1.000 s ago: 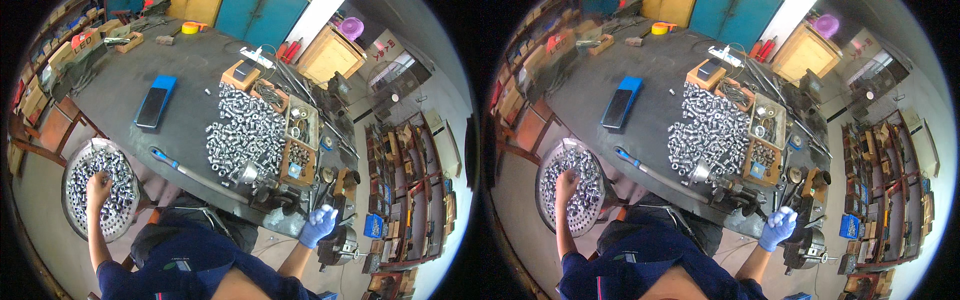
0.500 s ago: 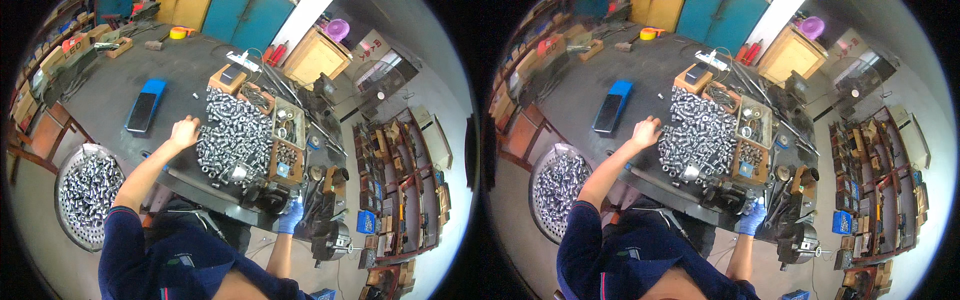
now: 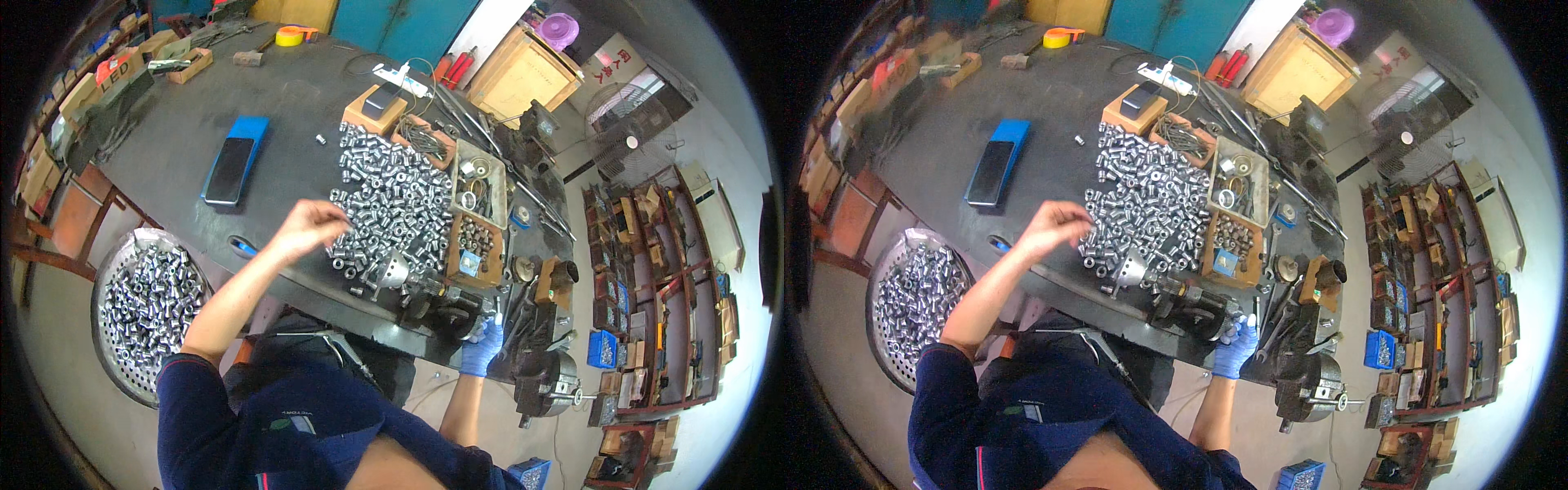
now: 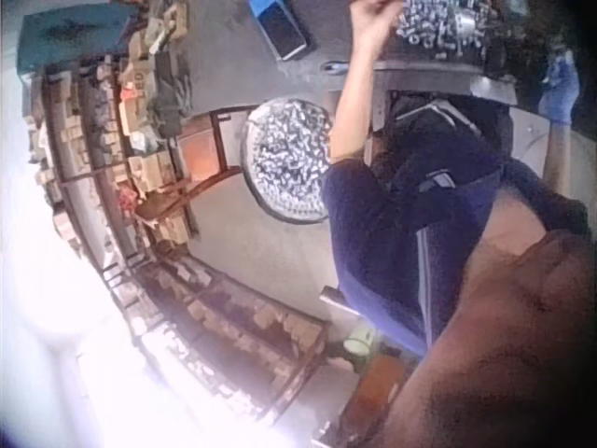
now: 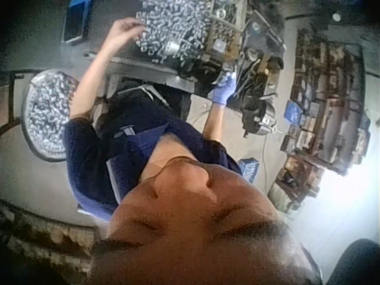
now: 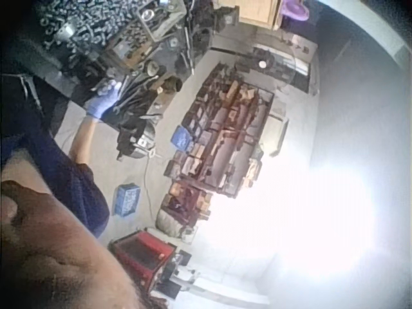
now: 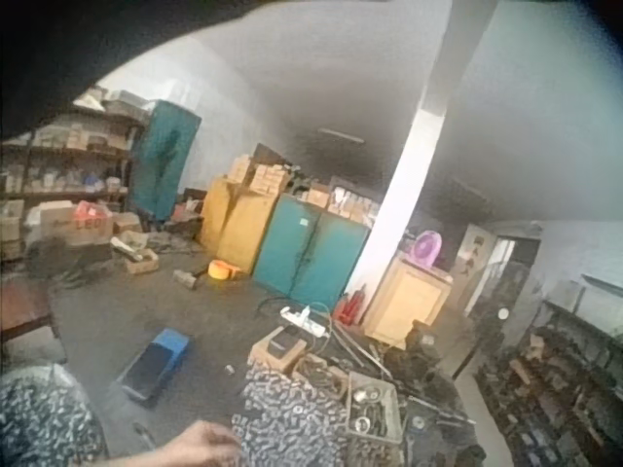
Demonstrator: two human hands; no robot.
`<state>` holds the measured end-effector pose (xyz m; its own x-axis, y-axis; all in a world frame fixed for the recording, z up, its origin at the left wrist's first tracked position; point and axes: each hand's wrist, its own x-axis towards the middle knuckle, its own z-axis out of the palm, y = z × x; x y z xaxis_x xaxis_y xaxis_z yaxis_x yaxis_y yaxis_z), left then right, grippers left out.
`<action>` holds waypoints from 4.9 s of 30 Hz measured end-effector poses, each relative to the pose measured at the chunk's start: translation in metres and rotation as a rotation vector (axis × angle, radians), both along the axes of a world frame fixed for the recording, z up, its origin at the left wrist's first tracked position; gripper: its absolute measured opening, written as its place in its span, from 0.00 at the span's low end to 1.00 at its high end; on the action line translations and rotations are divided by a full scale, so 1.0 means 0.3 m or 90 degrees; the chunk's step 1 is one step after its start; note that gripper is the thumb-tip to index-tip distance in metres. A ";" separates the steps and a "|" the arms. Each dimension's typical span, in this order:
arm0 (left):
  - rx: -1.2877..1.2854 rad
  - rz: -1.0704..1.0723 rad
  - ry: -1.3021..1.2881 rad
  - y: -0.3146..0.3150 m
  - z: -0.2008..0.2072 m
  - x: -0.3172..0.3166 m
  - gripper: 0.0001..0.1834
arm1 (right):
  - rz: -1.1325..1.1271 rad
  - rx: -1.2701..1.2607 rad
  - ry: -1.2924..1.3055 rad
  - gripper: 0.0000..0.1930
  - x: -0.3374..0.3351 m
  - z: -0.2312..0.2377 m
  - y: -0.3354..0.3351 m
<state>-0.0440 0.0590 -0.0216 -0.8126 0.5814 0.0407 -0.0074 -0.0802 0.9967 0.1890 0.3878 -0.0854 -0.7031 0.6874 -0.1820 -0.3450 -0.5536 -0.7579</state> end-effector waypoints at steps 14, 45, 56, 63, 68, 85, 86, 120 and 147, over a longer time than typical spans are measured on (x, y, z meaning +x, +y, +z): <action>0.066 -0.110 0.061 0.092 0.057 0.148 0.11 | 0.001 0.001 0.009 0.14 0.024 -0.018 0.018; 0.027 -0.104 0.135 0.098 0.065 0.151 0.10 | 0.003 0.086 -0.118 0.15 -0.154 -0.028 0.106; 0.010 0.040 0.355 0.121 0.116 0.176 0.05 | 0.057 0.162 -0.032 0.16 -0.262 0.182 0.161; -0.121 0.109 0.424 0.145 0.034 0.227 0.09 | 0.041 0.178 0.055 0.15 -0.218 0.205 0.152; -0.142 0.187 0.392 0.196 -0.006 0.224 0.18 | 0.018 0.158 0.117 0.14 -0.207 0.205 0.153; -0.131 -0.003 0.076 0.136 0.051 0.223 0.31 | -0.047 -0.016 -0.052 0.12 0.010 -0.042 0.050; -0.134 -0.007 0.066 0.132 0.049 0.219 0.30 | -0.087 0.018 -0.123 0.11 -0.040 -0.058 0.061; -0.552 0.224 0.401 -0.132 -0.079 0.142 0.15 | 0.101 0.028 0.091 0.11 -0.027 -0.085 0.092; 0.079 -0.111 -0.027 0.013 0.033 0.145 0.10 | -0.044 0.013 0.035 0.13 -0.006 -0.024 0.001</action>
